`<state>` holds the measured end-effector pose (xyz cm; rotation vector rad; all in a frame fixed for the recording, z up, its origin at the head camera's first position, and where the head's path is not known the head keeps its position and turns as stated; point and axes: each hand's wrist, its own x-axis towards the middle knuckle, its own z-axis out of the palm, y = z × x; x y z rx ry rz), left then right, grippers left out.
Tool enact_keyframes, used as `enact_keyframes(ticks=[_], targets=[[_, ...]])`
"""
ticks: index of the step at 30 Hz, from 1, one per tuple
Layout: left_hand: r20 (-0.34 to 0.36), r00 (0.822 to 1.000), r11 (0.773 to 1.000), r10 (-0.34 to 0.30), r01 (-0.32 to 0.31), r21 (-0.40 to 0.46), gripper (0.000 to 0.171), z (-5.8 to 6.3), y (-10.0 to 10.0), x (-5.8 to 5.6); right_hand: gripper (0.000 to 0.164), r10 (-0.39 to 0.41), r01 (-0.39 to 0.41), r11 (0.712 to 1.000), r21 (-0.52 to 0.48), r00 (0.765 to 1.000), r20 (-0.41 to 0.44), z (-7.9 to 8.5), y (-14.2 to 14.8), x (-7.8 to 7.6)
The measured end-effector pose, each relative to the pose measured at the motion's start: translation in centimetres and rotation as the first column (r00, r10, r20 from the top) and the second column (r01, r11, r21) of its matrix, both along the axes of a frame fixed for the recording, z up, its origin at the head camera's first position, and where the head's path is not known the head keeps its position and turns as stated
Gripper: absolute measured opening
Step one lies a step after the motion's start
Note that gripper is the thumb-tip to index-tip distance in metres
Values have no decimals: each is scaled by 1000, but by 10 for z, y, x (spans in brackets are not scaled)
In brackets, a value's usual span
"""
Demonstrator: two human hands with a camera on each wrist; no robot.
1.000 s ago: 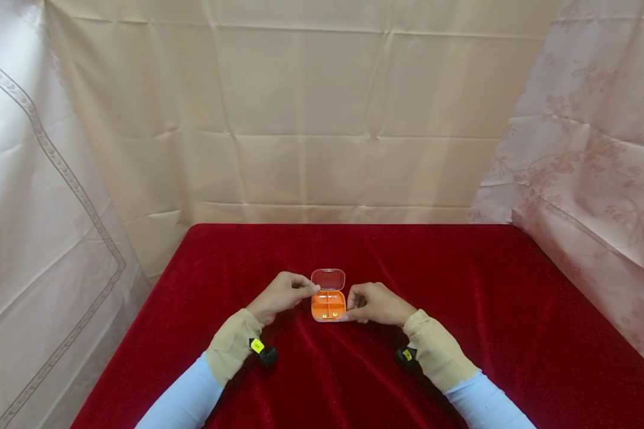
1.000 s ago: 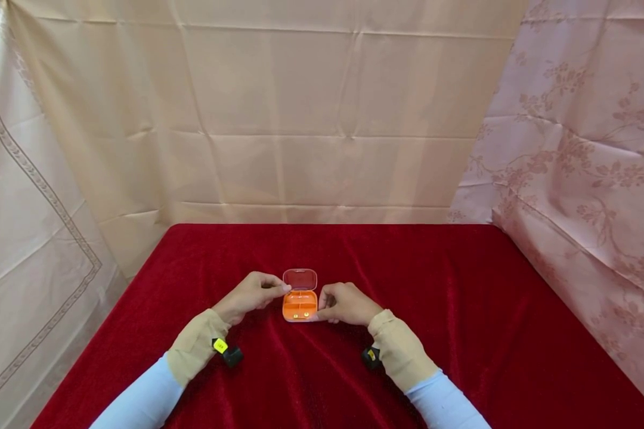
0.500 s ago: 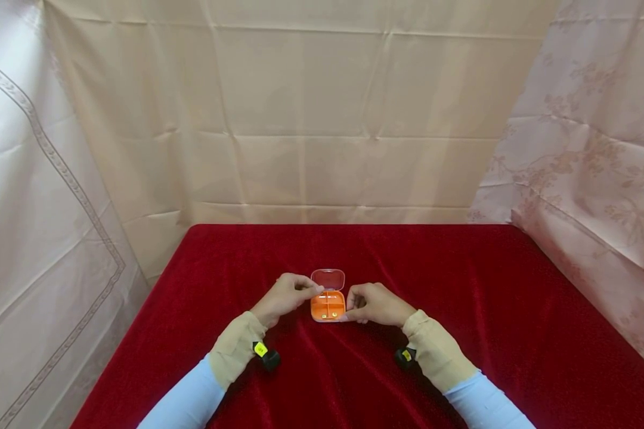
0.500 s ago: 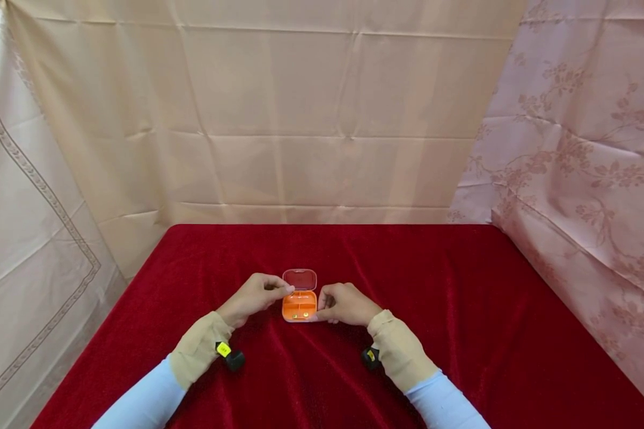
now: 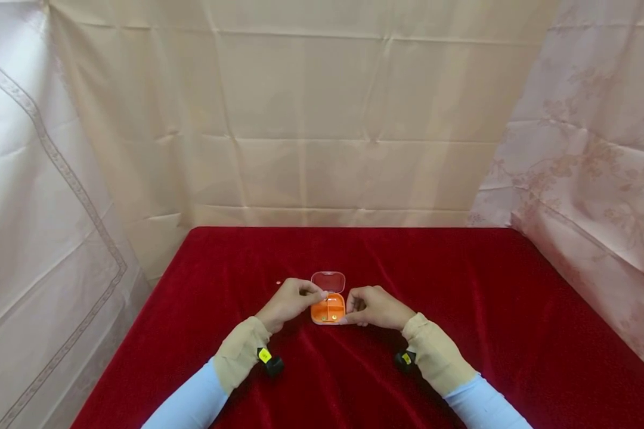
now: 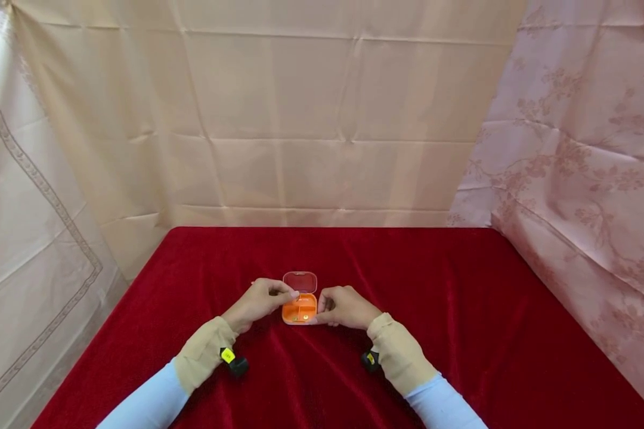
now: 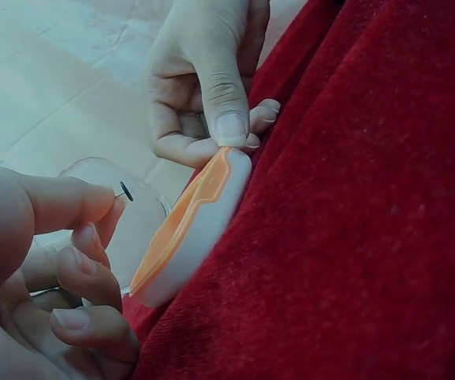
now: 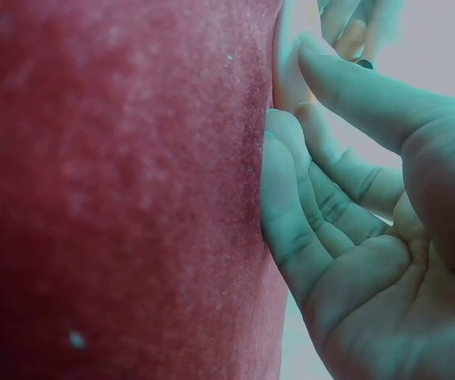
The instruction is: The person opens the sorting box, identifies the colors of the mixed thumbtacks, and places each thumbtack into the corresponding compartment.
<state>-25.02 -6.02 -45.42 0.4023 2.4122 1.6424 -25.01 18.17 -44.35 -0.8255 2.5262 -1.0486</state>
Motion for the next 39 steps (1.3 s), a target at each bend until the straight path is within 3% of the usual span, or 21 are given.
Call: enact_keyframes(ticks=[23, 39], targets=[[-39, 999, 999, 35, -34, 34, 21, -8, 8, 5, 23, 1, -1, 1000, -4, 1000, 24, -5, 1, -2], [-83, 993, 996, 84, -87, -34, 18, -6, 17, 8, 25, -1, 1, 1000, 2, 1000, -2, -1, 2, 0]])
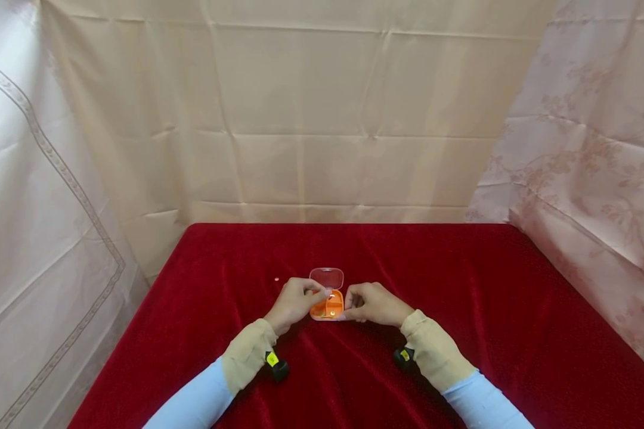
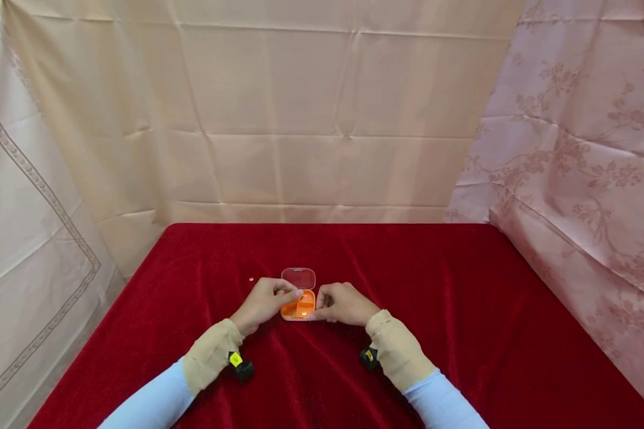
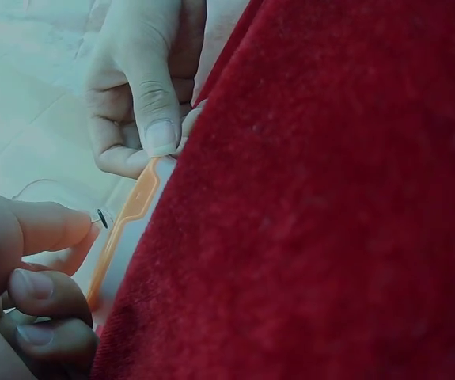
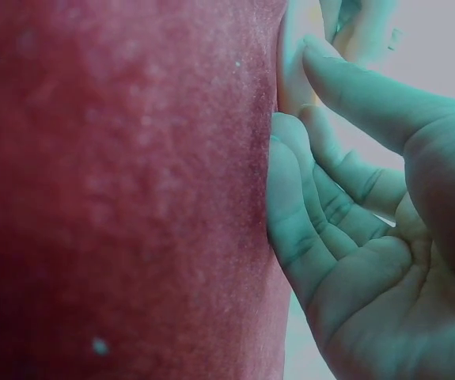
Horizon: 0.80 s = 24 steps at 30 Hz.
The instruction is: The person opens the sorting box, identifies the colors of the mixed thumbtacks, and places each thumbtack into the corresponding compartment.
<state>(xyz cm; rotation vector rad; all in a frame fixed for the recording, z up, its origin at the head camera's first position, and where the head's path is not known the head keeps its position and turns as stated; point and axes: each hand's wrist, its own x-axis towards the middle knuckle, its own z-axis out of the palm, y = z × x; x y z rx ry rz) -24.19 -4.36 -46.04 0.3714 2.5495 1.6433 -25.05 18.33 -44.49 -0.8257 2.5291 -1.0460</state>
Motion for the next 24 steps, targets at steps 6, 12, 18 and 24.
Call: enact_keyframes(ticks=[6, 12, 18, 24], targets=[[-13, 1000, 1000, 3, -3, -26, 13, -1, 0, 0, 25, 2, -2, 1000, 0, 1000, -2, 0, 0, 1], [-22, 1000, 999, 9, -10, -36, 10, -3, 0, 0, 23, 1, -1, 1000, -3, 1000, 1, -1, 0, 0], [-22, 1000, 1000, 2, -3, -26, 11, -2, -1, 0, 25, -2, 2, 1000, 3, 1000, -3, 0, 0, 0], [-20, 1000, 999, 13, -13, -36, 13, -1, -1, 0, 25, -1, 1, 1000, -3, 1000, 2, 2, -1, 2]])
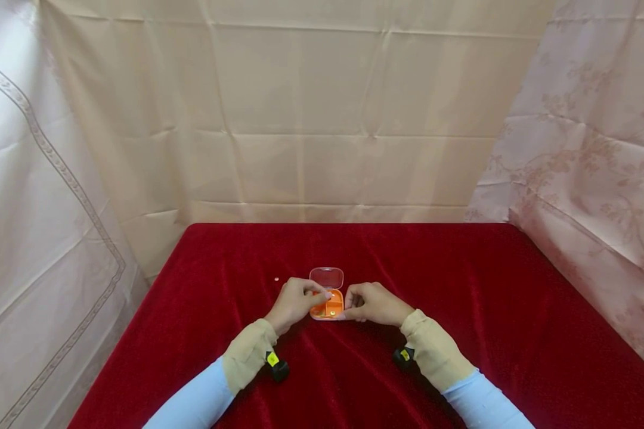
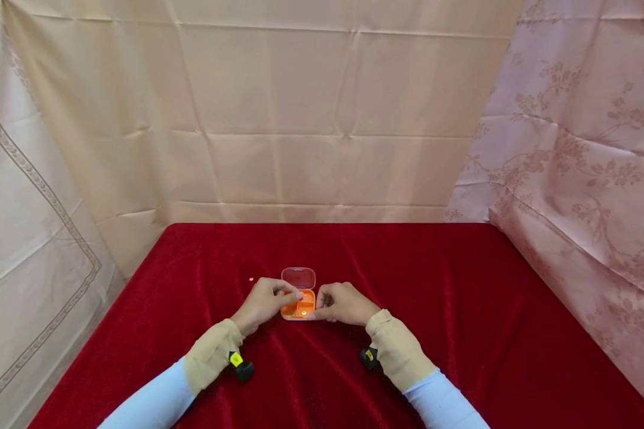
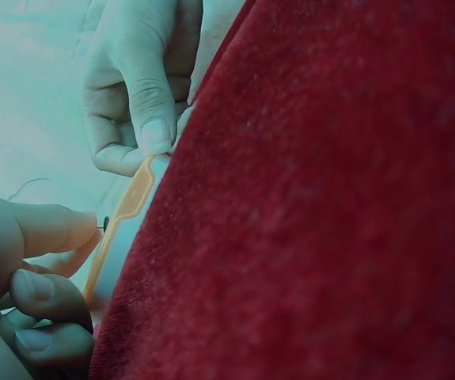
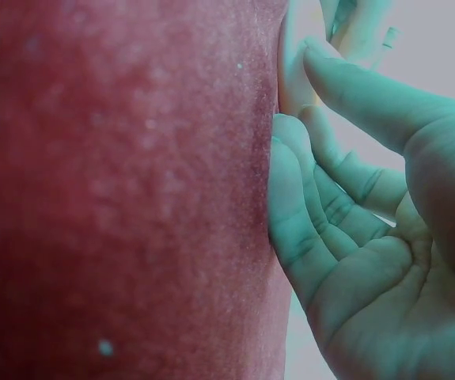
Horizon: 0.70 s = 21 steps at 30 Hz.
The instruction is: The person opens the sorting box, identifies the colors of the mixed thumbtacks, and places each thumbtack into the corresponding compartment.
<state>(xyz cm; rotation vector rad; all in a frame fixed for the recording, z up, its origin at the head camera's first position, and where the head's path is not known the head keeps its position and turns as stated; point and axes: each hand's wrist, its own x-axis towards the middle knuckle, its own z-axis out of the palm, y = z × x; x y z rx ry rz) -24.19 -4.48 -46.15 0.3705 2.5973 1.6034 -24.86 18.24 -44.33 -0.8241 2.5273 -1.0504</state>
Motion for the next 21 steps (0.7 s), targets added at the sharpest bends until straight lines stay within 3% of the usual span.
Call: enact_keyframes(ticks=[8, 13, 18, 21], targets=[[-5, 1000, 1000, 8, -8, 10, 13, 1, 0, 0, 26, 0, 0, 1000, 0, 1000, -3, -1, 1, 0], [17, 999, 1000, -30, 30, 8, 13, 2, -4, -3, 26, -6, 6, 1000, -4, 1000, 1, -1, 1, 0], [52, 992, 993, -118, 119, -22, 17, 15, -29, -15, 26, -3, 3, 1000, -1, 1000, -10, -1, 1, 0], [61, 994, 994, -94, 98, -53, 20, 24, -52, -25, 25, -4, 4, 1000, 8, 1000, -16, 0, 0, 0]])
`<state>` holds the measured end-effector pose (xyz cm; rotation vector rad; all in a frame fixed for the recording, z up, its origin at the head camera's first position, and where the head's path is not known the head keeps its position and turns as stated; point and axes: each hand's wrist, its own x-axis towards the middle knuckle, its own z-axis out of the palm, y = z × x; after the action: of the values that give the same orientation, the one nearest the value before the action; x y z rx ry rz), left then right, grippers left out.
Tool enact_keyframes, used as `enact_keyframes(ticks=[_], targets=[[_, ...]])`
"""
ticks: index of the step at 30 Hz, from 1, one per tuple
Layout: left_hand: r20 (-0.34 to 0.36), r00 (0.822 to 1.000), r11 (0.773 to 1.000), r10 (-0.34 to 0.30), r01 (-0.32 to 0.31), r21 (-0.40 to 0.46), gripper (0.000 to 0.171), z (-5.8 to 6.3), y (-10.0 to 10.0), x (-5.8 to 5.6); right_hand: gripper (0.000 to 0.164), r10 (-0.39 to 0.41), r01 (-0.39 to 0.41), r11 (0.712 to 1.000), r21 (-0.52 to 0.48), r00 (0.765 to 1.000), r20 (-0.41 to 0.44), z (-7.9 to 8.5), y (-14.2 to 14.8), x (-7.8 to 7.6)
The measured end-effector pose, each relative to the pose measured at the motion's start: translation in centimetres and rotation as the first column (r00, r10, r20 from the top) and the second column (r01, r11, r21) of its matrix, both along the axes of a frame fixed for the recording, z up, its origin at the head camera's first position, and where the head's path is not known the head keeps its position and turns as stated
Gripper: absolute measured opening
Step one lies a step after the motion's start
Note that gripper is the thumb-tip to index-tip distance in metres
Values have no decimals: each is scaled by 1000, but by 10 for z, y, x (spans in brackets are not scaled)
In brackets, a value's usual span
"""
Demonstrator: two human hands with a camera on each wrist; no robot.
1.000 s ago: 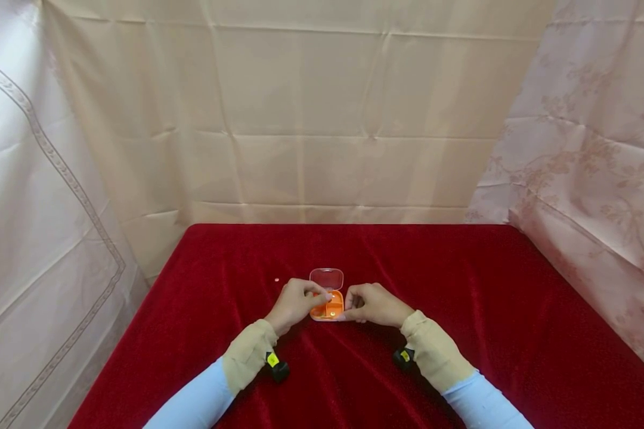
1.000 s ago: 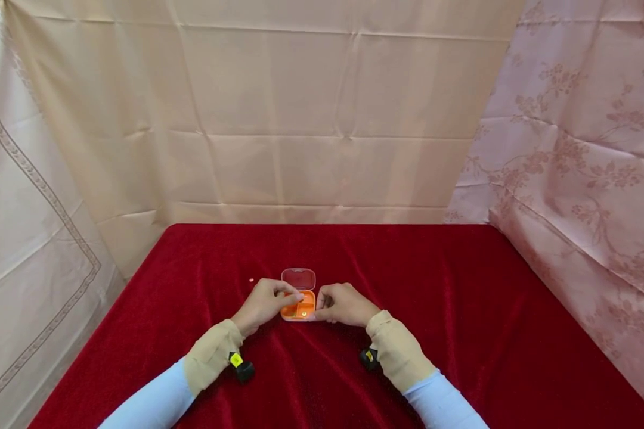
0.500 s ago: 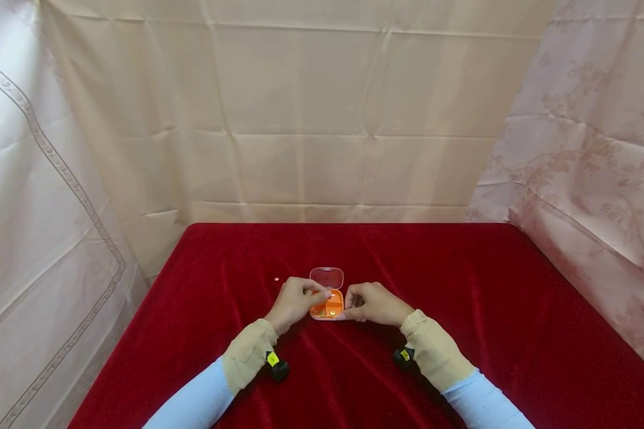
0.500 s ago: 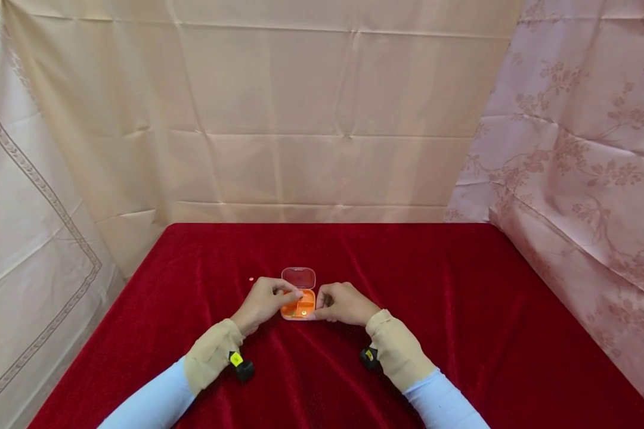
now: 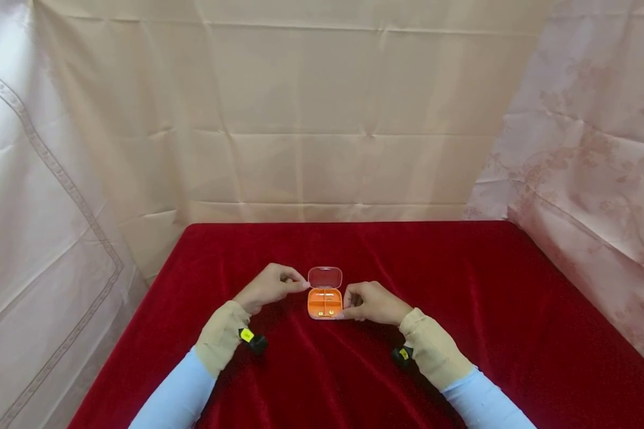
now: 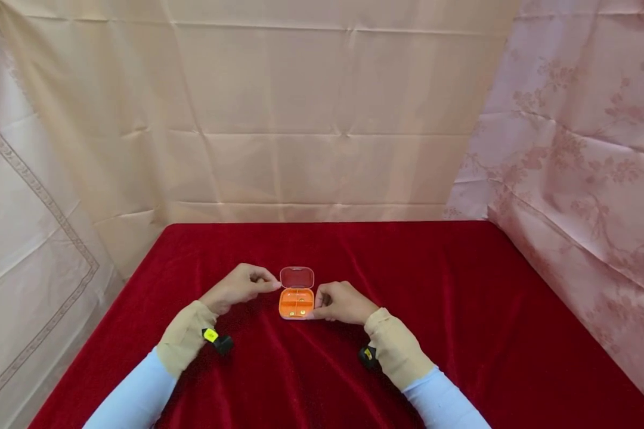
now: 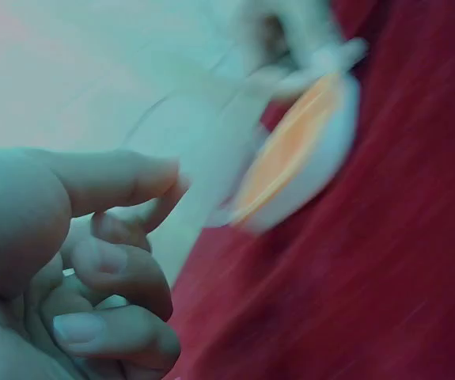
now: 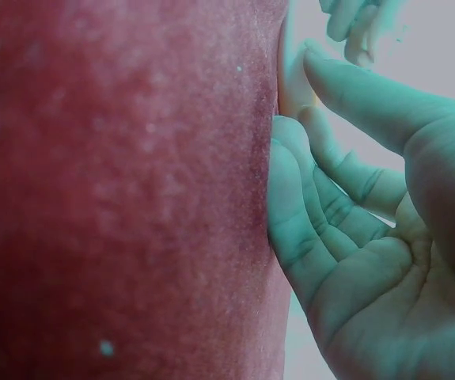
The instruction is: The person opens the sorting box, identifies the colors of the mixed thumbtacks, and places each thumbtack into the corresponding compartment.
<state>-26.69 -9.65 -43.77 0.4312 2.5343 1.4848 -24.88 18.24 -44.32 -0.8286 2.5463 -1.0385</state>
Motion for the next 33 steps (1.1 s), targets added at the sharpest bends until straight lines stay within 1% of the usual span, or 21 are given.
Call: enact_keyframes(ticks=[2, 5, 8, 13, 18, 21, 25, 30, 32, 33], targets=[[-2, 998, 998, 60, -60, -15, 21, 3, -14, -6, 25, -4, 4, 1000, 1, 1000, -1, -1, 0, 0], [-7, 988, 987, 157, -158, -18, 22, 0, -31, -13, 24, -10, 10, 1000, 5, 1000, -2, 0, 0, 1], [-7, 979, 978, 206, -206, -21, 22, -7, -42, -18, 25, -9, 9, 1000, 3, 1000, -1, 0, 0, 2], [18, 972, 972, 235, -235, -22, 18, -15, -48, -21, 25, -11, 11, 1000, 7, 1000, -7, -2, 0, 1], [18, 962, 960, 274, -272, -59, 15, -19, -49, -21, 24, -9, 9, 1000, 5, 1000, -6, -2, 0, 1], [12, 959, 955, 285, -282, -92, 15, -20, -48, -20, 25, -3, 3, 1000, 0, 1000, 0, -1, -1, 2], [-6, 960, 952, 281, -280, -122, 16, -21, -47, -19, 25, -3, 3, 1000, 4, 1000, -3, -1, -1, 3], [-36, 960, 951, 278, -281, -131, 14, -21, -45, -21, 26, -9, 9, 1000, 8, 1000, -21, -1, -1, 3], [-26, 963, 956, 267, -268, -118, 16, -20, -46, -21, 26, -8, 9, 1000, 6, 1000, -24, -1, -1, 2], [-3, 965, 961, 262, -261, -94, 18, -20, -48, -22, 27, -8, 8, 1000, 6, 1000, -25, -1, 0, 2]])
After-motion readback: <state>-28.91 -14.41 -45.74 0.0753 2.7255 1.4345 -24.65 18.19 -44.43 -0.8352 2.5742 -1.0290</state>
